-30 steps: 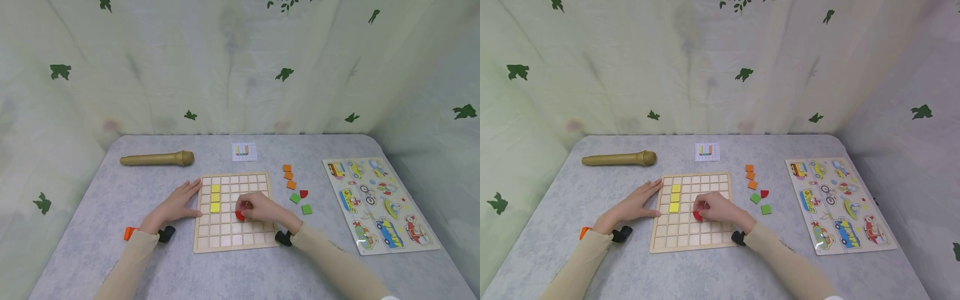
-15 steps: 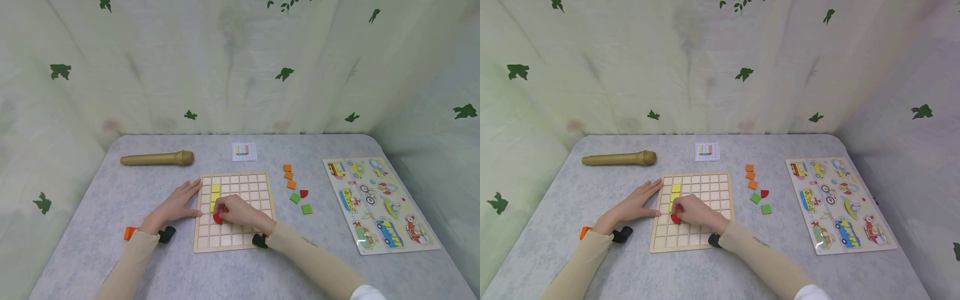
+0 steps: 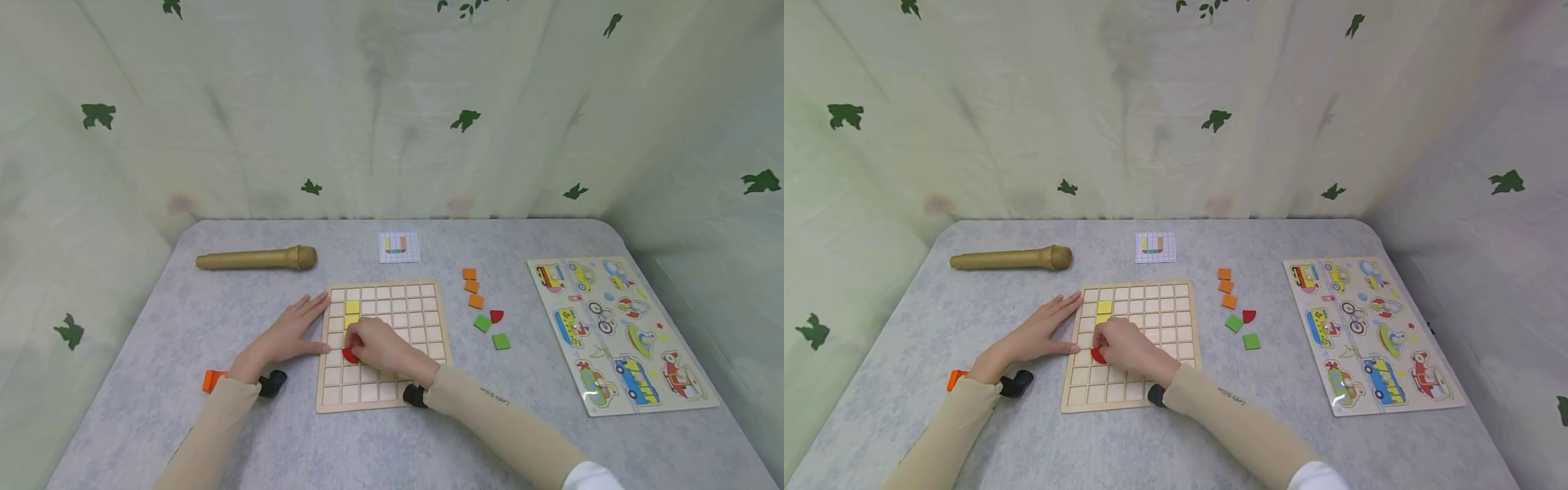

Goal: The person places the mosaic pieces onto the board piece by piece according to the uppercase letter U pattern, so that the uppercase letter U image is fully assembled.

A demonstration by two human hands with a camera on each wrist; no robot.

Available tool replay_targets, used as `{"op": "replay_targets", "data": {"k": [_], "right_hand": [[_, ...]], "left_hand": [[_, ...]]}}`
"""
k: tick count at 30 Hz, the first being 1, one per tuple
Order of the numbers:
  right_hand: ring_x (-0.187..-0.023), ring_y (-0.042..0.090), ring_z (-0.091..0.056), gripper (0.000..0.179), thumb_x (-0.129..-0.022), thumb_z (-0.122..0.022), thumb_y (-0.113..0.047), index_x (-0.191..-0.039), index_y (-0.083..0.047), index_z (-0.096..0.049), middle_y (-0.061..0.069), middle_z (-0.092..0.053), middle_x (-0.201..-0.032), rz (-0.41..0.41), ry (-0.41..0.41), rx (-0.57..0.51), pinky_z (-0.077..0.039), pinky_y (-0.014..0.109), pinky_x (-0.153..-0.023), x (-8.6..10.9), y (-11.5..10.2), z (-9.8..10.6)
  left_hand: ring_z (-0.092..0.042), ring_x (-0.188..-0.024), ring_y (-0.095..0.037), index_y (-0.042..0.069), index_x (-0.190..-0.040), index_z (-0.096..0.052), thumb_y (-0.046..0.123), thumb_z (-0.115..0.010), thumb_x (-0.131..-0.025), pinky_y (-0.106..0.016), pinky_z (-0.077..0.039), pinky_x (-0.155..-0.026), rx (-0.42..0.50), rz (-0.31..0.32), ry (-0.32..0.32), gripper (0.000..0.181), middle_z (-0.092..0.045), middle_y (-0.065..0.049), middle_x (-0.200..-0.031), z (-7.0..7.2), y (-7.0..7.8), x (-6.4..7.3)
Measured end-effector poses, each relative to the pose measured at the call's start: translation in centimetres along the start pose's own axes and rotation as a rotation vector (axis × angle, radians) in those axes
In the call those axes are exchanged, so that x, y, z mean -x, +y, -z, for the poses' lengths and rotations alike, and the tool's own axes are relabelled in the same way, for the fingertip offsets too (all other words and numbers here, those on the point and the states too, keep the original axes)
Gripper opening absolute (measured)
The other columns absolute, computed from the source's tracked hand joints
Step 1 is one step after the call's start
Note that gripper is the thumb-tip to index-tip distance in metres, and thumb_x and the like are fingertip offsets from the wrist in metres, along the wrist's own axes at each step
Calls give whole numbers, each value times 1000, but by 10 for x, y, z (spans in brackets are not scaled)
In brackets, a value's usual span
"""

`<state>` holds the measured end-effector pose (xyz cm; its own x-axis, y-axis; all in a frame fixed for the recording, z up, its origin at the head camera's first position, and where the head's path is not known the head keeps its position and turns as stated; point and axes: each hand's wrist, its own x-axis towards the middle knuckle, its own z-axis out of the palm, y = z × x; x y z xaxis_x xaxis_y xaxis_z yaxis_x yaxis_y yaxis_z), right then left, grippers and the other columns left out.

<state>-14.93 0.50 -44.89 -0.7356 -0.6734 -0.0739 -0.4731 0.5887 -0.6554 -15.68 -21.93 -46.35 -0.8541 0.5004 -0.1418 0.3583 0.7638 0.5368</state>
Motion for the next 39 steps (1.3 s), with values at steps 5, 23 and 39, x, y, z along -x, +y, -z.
{"op": "replay_targets", "data": {"k": [5, 23, 39], "right_hand": [[-67, 8, -49, 11, -89, -61, 1, -90, -6, -69, -5, -56, -75, -4, -3, 2, -42, 17, -58, 2, 1, 1], [-80, 4, -51, 28, -90, -57, 4, -111, -8, -72, -2, -60, -98, 156, -71, 86, -42, 12, -72, 14, 10, 7], [-96, 6, -56, 33, -91, -56, 4, -117, -9, -70, -2, -60, -112, 198, -127, 83, -42, 13, -83, 16, 11, 9]], "left_hand": [[-7, -141, -45, -1, -150, -23, 39, -73, -84, -61, -8, -110, -4, -4, 3, 92, -17, -17, -157, 0, -1, -1], [-5, -141, -44, -1, -150, -22, 39, -71, -85, -60, -6, -111, -3, 13, -6, 91, -15, -17, -157, 2, 3, -1], [-6, -141, -46, -2, -150, -22, 37, -72, -85, -62, -7, -110, -6, 4, -6, 91, -16, -18, -157, 1, 3, 0]]}}
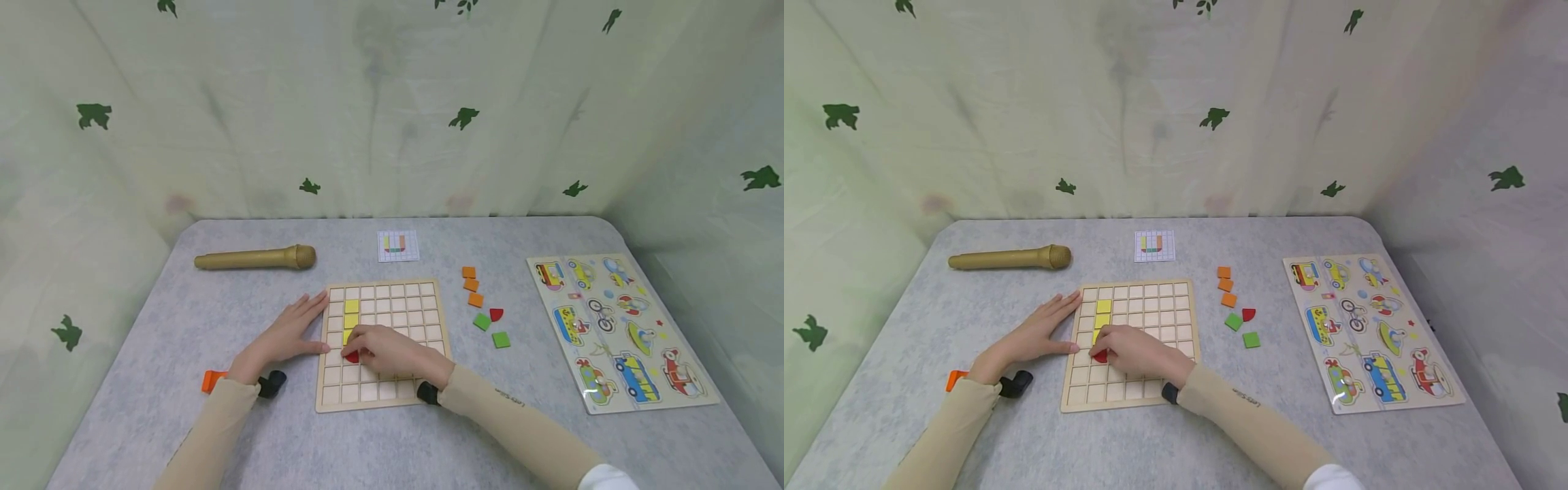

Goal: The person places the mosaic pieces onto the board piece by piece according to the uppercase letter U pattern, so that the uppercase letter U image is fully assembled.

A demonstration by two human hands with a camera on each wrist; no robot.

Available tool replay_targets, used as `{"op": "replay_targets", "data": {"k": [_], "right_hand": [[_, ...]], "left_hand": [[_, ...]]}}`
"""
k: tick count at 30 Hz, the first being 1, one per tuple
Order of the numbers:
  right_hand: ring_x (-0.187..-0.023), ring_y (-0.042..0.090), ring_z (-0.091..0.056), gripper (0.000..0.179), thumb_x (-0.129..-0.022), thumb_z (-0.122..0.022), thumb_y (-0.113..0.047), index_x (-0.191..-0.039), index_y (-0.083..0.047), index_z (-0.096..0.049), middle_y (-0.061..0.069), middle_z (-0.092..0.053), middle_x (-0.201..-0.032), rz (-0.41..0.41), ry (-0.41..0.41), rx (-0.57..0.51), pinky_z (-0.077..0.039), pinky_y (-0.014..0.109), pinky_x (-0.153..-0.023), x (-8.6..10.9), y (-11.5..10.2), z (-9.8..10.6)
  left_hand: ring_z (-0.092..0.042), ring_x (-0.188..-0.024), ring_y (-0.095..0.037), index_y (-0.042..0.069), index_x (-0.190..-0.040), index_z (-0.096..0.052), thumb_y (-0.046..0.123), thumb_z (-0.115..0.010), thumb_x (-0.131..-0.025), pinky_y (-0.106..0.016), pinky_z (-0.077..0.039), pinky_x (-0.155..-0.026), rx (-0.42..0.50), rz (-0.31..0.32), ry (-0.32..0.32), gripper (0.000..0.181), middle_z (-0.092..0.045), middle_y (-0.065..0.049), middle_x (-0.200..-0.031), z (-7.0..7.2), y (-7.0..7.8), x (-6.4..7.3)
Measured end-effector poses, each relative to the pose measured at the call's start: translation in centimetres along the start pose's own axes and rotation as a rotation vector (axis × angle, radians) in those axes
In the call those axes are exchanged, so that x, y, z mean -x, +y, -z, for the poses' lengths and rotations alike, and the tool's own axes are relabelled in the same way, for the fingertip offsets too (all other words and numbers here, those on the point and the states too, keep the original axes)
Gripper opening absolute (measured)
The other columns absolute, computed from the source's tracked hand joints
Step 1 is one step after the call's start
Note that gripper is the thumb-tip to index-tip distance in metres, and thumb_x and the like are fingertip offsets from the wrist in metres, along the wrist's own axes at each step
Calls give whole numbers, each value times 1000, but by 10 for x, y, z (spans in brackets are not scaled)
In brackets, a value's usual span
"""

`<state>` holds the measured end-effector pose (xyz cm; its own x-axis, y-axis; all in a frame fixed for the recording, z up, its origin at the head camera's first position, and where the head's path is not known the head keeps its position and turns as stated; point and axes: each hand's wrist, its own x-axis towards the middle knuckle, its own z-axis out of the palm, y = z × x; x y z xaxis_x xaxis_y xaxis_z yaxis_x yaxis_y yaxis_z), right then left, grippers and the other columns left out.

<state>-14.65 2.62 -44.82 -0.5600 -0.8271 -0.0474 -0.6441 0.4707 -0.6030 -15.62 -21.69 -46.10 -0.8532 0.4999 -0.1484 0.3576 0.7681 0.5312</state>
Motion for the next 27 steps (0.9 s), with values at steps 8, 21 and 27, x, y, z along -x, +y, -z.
{"op": "replay_targets", "data": {"k": [8, 21, 27], "right_hand": [[-97, 5, -56, 32, -91, -56, 4, -116, -10, -70, -2, -60, -112, 10, -3, -6, -43, 14, -85, 2, 2, 1], [-106, 7, -57, 28, -92, -55, 3, -113, -8, -71, 0, -63, -114, 3, 4, -32, -43, 15, -88, 5, 5, 2], [-106, 7, -57, 28, -92, -56, 3, -115, -7, -71, 0, -62, -117, -8, -6, -61, -44, 16, -86, 7, 6, 2]], "left_hand": [[-5, -141, -44, -1, -150, -22, 39, -71, -85, -61, -7, -110, -6, 14, -4, 92, -15, -17, -157, -1, -1, 0], [-5, -141, -44, -1, -151, -22, 40, -71, -85, -62, -6, -110, 6, 7, 2, 92, -16, -17, -157, -2, -3, 0], [-5, -141, -44, -1, -150, -22, 40, -71, -85, -62, -7, -110, 6, 13, 0, 92, -16, -17, -157, -1, -3, 0]]}}
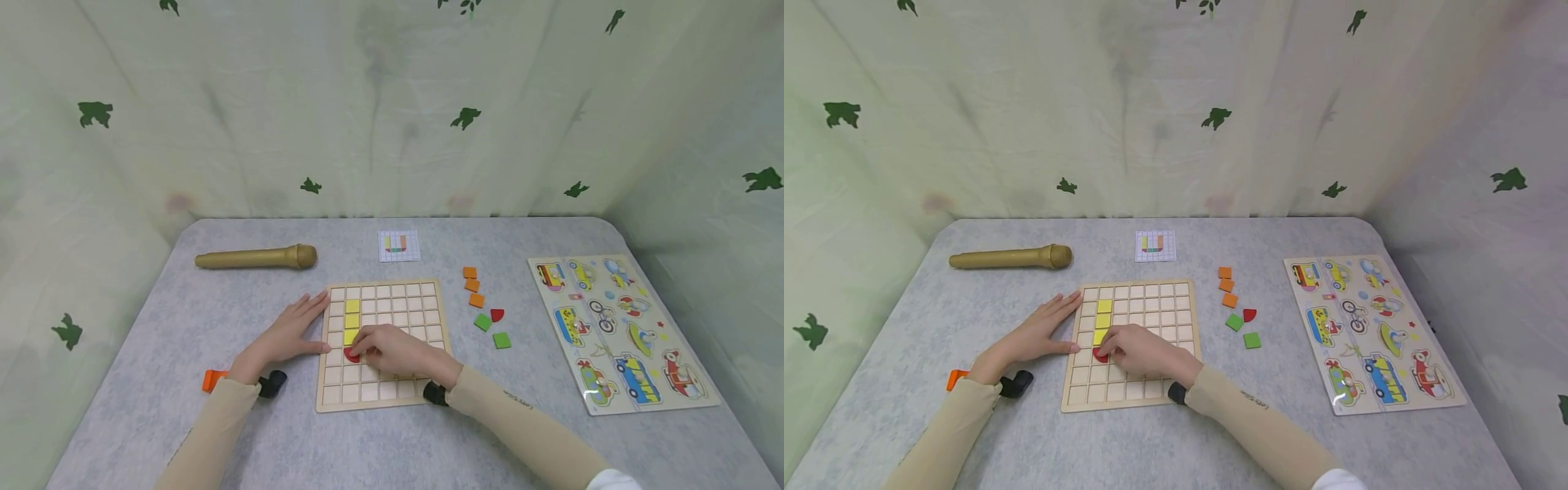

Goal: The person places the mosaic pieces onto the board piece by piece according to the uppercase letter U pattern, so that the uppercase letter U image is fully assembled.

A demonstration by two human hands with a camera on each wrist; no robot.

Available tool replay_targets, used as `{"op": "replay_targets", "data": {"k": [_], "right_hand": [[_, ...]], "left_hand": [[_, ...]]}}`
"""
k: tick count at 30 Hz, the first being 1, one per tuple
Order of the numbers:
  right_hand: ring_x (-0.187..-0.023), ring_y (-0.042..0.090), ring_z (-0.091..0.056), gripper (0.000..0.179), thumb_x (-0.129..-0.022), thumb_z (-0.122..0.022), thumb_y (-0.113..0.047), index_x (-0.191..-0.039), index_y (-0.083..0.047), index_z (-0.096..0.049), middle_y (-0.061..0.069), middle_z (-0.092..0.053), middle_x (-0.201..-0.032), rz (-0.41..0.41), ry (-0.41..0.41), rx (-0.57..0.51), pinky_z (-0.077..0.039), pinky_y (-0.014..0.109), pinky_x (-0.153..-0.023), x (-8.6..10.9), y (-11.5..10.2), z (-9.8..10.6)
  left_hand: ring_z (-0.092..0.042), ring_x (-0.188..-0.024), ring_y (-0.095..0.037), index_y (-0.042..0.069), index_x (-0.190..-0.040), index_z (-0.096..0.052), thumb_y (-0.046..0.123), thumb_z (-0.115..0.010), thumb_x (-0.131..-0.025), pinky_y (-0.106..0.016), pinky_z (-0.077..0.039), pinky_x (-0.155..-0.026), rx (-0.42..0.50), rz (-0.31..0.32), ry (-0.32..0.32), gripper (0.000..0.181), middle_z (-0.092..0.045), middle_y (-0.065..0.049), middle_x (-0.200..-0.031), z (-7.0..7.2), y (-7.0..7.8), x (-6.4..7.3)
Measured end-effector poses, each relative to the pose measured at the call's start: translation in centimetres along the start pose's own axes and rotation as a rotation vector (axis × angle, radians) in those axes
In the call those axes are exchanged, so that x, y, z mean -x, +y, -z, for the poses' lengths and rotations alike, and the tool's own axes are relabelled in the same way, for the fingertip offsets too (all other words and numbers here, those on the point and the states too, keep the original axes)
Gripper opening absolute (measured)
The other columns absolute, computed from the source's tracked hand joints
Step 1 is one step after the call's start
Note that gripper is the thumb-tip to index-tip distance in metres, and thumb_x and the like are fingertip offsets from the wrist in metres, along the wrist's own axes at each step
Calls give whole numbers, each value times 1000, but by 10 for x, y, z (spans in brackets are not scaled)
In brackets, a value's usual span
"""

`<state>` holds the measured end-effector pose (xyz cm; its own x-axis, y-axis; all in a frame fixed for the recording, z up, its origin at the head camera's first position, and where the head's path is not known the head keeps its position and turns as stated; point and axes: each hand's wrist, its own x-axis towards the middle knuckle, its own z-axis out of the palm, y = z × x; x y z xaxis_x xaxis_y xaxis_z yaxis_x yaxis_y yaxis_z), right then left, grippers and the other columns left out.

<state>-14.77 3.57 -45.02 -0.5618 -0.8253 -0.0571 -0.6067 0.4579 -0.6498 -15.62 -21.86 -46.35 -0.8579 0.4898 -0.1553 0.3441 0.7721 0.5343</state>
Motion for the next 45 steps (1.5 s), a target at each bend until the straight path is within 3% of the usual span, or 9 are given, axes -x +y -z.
{"op": "replay_targets", "data": {"k": [10, 15, 19, 26, 34, 38, 45], "right_hand": [[-108, 10, -56, 30, -90, -55, 3, -114, -7, -71, 1, -61, -121, -9, 34, -15, -44, 18, -85, 9, 5, 8], [-94, 12, -59, 28, -89, -57, 5, -112, -4, -71, 4, -64, -114, -8, 84, -78, -49, 20, -80, 23, 15, 20], [-86, 13, -58, 28, -87, -57, 6, -110, -4, -70, 4, -66, -109, -42, 138, -149, -51, 24, -77, 44, 30, 32], [-91, 21, -59, 24, -90, -61, 3, -112, 0, -67, 10, -66, -109, -114, 275, -206, -53, 32, -78, 97, 62, 54], [-88, 21, -58, 27, -86, -65, 4, -113, 0, -66, 10, -66, -104, -318, 400, -154, -52, 35, -76, 149, 94, 69], [-88, 23, -57, 28, -85, -66, 6, -113, 3, -65, 12, -65, -103, -339, 414, -147, -53, 38, -79, 157, 103, 69], [-85, 21, -56, 26, -83, -69, 4, -109, 3, -67, 9, -65, -98, -350, 405, -110, -52, 35, -73, 155, 104, 66]], "left_hand": [[-5, -142, -43, 0, -151, -22, 43, -71, -84, -61, -6, -110, -3, 12, -6, 93, -15, -16, -157, -1, -2, 0], [-5, -142, -43, 0, -151, -22, 43, -71, -84, -60, -7, -111, -2, 18, -10, 94, -15, -16, -157, -1, -3, -1], [-5, -142, -43, 0, -151, -22, 43, -71, -84, -60, -7, -111, -2, 18, -9, 94, -15, -16, -157, -2, -3, -1], [-4, -142, -42, 0, -151, -22, 44, -71, -84, -59, -7, -111, 2, 6, -5, 94, -15, -15, -158, -3, -4, -2], [-5, -142, -43, 0, -151, -22, 45, -70, -84, -60, -7, -111, -1, 7, -5, 94, -16, -16, -157, -2, -3, -2], [-5, -142, -43, 0, -151, -23, 45, -70, -84, -60, -7, -110, -4, 7, -4, 94, -16, -16, -157, -2, -2, -1], [-4, -142, -43, 0, -151, -22, 43, -71, -84, -60, -7, -111, 7, 14, -5, 94, -16, -16, -157, -2, -1, -2]]}}
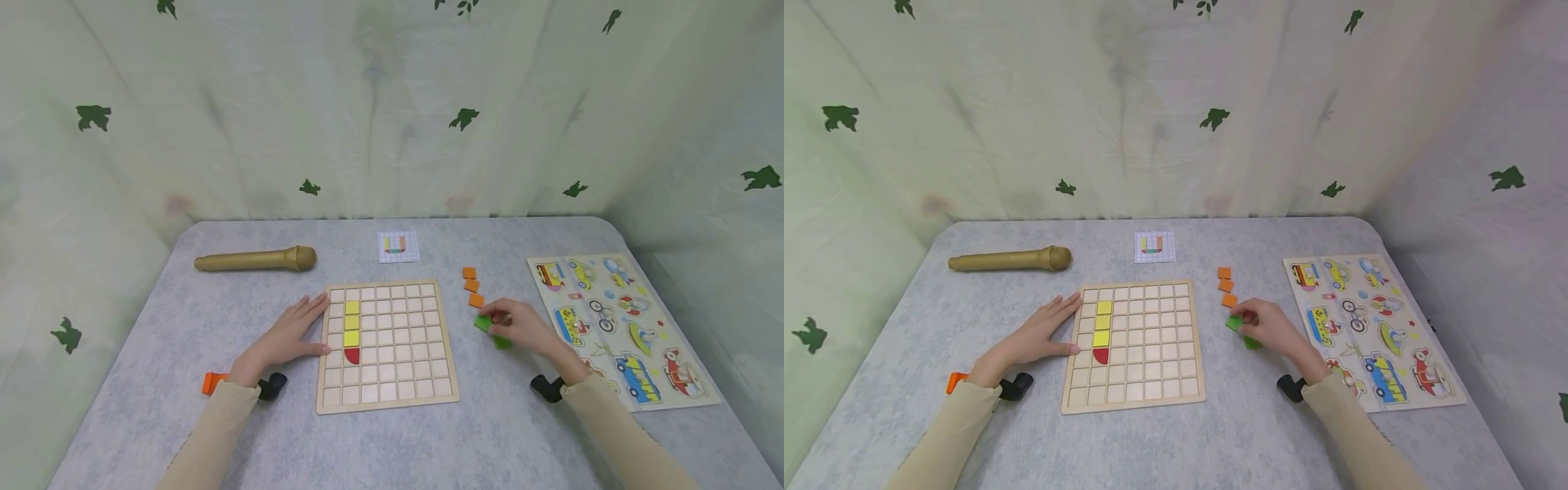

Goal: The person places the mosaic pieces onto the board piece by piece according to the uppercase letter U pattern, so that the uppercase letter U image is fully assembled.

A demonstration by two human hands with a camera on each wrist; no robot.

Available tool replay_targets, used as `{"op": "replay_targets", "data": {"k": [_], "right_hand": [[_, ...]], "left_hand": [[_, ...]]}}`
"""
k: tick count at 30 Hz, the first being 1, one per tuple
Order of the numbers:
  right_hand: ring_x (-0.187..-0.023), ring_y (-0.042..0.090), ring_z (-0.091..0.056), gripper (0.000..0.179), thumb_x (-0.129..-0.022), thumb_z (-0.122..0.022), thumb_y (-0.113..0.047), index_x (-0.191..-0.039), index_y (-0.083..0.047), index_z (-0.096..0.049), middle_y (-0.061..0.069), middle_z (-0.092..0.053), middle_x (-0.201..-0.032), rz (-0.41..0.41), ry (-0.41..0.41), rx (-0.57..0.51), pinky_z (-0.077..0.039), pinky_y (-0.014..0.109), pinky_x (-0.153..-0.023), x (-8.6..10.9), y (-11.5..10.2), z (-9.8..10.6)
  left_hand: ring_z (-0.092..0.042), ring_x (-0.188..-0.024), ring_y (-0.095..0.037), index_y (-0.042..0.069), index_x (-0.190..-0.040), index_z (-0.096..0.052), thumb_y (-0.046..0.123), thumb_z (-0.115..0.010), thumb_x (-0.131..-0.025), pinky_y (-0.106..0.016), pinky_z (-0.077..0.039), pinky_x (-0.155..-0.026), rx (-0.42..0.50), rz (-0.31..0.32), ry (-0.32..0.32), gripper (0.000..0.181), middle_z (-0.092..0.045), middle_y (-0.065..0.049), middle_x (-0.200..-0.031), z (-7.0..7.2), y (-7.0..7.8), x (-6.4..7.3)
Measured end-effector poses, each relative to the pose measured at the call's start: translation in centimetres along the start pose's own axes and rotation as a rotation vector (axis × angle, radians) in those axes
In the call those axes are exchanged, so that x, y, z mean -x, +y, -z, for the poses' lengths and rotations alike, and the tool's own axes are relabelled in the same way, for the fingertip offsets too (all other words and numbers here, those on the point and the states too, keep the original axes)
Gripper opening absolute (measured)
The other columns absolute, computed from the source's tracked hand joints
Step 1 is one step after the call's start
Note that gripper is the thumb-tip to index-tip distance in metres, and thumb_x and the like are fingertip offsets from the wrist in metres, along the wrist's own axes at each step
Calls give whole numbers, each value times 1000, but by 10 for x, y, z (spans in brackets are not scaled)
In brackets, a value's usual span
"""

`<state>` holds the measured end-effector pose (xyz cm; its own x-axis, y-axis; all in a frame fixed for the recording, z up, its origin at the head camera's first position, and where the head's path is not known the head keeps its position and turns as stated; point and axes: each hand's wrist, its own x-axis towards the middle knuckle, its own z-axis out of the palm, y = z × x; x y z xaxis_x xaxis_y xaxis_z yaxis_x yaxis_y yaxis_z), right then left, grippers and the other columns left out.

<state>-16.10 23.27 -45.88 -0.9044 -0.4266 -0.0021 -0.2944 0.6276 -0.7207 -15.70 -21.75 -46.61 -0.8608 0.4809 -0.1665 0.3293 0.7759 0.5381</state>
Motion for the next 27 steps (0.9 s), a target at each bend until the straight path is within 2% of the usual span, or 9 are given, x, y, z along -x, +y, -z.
{"op": "replay_targets", "data": {"k": [4, 8, 16, 20, 27], "right_hand": [[-81, 19, -53, 27, -80, -71, 5, -106, 1, -68, 6, -62, -92, -28, -3, 27, -48, 31, -69, -1, 0, -4], [-79, 19, -50, 28, -76, -73, 7, -102, -2, -69, 3, -59, -90, -13, -21, 76, -44, 30, -67, -5, 1, -7], [-78, 18, -49, 28, -74, -74, 8, -99, -4, -68, 2, -57, -88, -13, -32, 151, -45, 31, -68, -8, -3, -10], [-79, 18, -51, 26, -75, -72, 6, -98, -4, -69, 2, -58, -88, -7, -19, 146, -46, 33, -69, -9, -8, -12], [-86, 17, -55, 26, -77, -71, 5, -101, -4, -68, 0, -60, -96, 96, -54, 51, -48, 32, -72, -18, -27, -27]], "left_hand": [[-4, -142, -41, 2, -152, -20, 43, -71, -84, -58, -6, -111, -4, 13, -4, 94, -15, -14, -158, -1, 0, 0], [-3, -143, -40, 3, -152, -20, 43, -72, -84, -58, -6, -112, -6, 16, -6, 95, -14, -14, -158, -1, -1, 0], [-4, -142, -41, 1, -152, -20, 42, -71, -84, -59, -6, -111, -4, 10, 6, 94, -15, -15, -158, -1, 0, 1], [-6, -142, -43, -1, -151, -22, 39, -72, -84, -59, -6, -111, -2, -7, 14, 93, -17, -17, -157, 0, 1, 2], [-6, -142, -43, 0, -151, -21, 40, -72, -84, -59, -6, -111, -11, -5, 7, 93, -17, -17, -157, 1, 1, 2]]}}
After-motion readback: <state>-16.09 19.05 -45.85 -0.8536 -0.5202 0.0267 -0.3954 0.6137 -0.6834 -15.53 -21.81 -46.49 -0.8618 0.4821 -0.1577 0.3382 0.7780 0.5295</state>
